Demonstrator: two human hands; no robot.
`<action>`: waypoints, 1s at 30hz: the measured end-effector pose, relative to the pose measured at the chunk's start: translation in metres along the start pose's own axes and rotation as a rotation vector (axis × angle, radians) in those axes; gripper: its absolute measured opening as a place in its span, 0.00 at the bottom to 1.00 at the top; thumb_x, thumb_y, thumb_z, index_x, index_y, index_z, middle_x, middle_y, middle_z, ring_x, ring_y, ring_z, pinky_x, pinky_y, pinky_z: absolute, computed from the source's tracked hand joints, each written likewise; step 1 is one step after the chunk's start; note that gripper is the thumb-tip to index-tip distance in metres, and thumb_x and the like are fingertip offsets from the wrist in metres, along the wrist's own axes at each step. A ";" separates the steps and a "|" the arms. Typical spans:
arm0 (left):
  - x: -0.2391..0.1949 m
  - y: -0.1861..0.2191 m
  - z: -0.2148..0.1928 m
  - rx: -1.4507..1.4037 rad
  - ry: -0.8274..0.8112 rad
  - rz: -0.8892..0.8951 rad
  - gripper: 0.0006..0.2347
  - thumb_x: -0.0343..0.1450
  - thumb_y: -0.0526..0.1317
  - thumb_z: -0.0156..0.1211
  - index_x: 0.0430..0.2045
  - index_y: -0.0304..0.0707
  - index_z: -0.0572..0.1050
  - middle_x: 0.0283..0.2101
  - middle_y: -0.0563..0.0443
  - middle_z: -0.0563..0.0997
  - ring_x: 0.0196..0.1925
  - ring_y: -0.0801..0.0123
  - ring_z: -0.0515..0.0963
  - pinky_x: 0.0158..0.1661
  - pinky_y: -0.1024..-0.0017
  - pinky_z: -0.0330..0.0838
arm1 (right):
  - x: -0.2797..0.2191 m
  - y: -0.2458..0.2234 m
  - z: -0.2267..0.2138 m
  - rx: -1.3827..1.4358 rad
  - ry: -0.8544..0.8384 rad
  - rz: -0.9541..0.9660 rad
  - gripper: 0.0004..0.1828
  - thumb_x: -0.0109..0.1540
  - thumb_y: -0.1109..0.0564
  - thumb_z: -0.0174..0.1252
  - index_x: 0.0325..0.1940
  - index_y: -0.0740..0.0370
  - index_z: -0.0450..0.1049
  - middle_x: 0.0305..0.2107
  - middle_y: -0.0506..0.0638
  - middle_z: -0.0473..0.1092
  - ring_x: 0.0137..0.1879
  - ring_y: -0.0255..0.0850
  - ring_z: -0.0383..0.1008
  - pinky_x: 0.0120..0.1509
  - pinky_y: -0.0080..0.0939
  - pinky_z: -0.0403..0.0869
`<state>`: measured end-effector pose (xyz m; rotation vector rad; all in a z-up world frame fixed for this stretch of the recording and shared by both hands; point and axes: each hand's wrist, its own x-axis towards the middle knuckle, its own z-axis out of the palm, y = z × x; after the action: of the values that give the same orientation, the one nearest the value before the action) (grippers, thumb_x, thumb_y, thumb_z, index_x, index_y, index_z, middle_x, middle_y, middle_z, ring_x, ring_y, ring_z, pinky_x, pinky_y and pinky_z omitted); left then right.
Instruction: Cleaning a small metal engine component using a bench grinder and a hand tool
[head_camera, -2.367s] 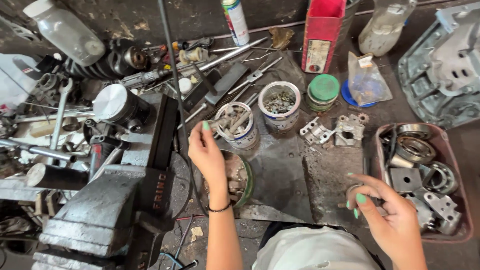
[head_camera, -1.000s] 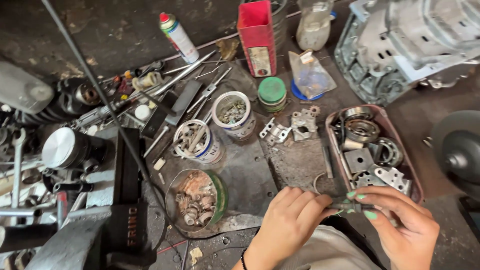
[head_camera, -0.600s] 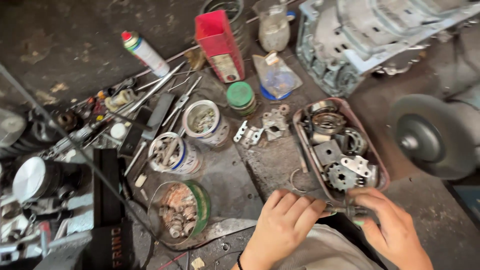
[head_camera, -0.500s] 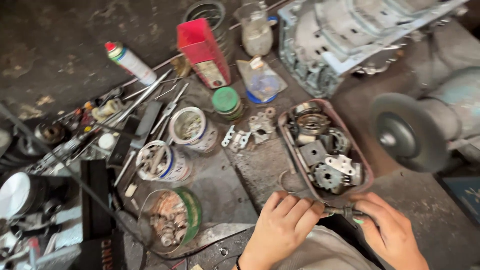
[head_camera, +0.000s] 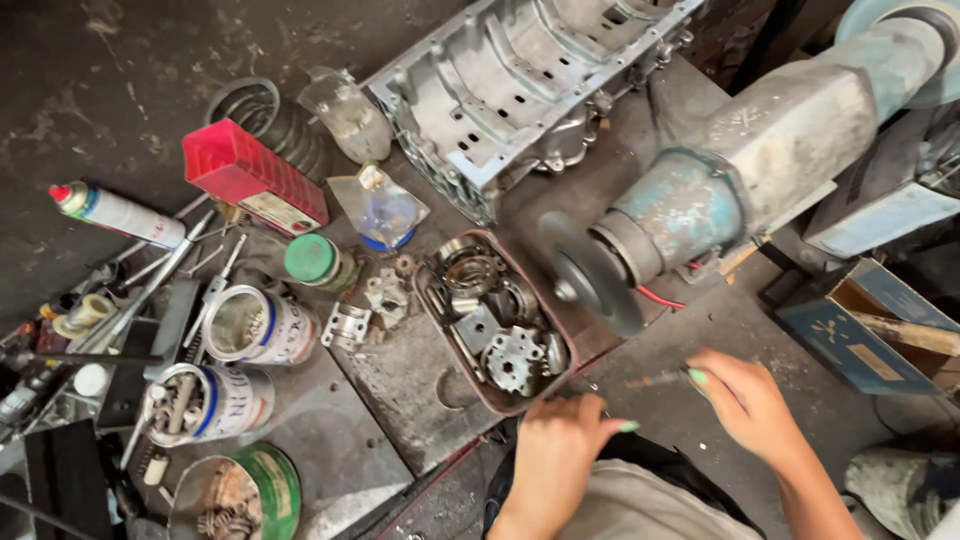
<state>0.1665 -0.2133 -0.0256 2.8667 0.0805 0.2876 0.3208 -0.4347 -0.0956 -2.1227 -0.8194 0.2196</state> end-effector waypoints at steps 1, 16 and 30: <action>0.001 0.004 0.004 -0.003 -0.002 -0.009 0.16 0.68 0.57 0.60 0.29 0.46 0.69 0.22 0.54 0.75 0.23 0.64 0.75 0.28 0.64 0.67 | 0.010 -0.001 -0.003 -0.001 -0.010 0.000 0.10 0.64 0.54 0.49 0.40 0.59 0.74 0.29 0.44 0.75 0.30 0.38 0.72 0.40 0.38 0.68; -0.010 0.022 0.038 -0.047 0.041 -0.453 0.11 0.72 0.50 0.59 0.23 0.47 0.71 0.20 0.55 0.77 0.20 0.59 0.77 0.20 0.63 0.67 | 0.071 0.001 0.010 0.448 -0.156 0.129 0.15 0.68 0.52 0.49 0.30 0.61 0.72 0.15 0.43 0.57 0.26 0.29 0.61 0.40 0.29 0.69; -0.007 0.022 0.043 0.001 0.052 -0.526 0.12 0.73 0.50 0.58 0.24 0.45 0.70 0.17 0.54 0.75 0.17 0.57 0.76 0.17 0.61 0.66 | 0.071 -0.026 0.003 0.633 -0.126 0.193 0.20 0.69 0.51 0.47 0.23 0.58 0.59 0.15 0.45 0.58 0.21 0.31 0.52 0.28 0.31 0.52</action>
<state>0.1692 -0.2460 -0.0621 2.7087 0.8232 0.2505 0.3618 -0.3768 -0.0694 -1.5926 -0.5196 0.6314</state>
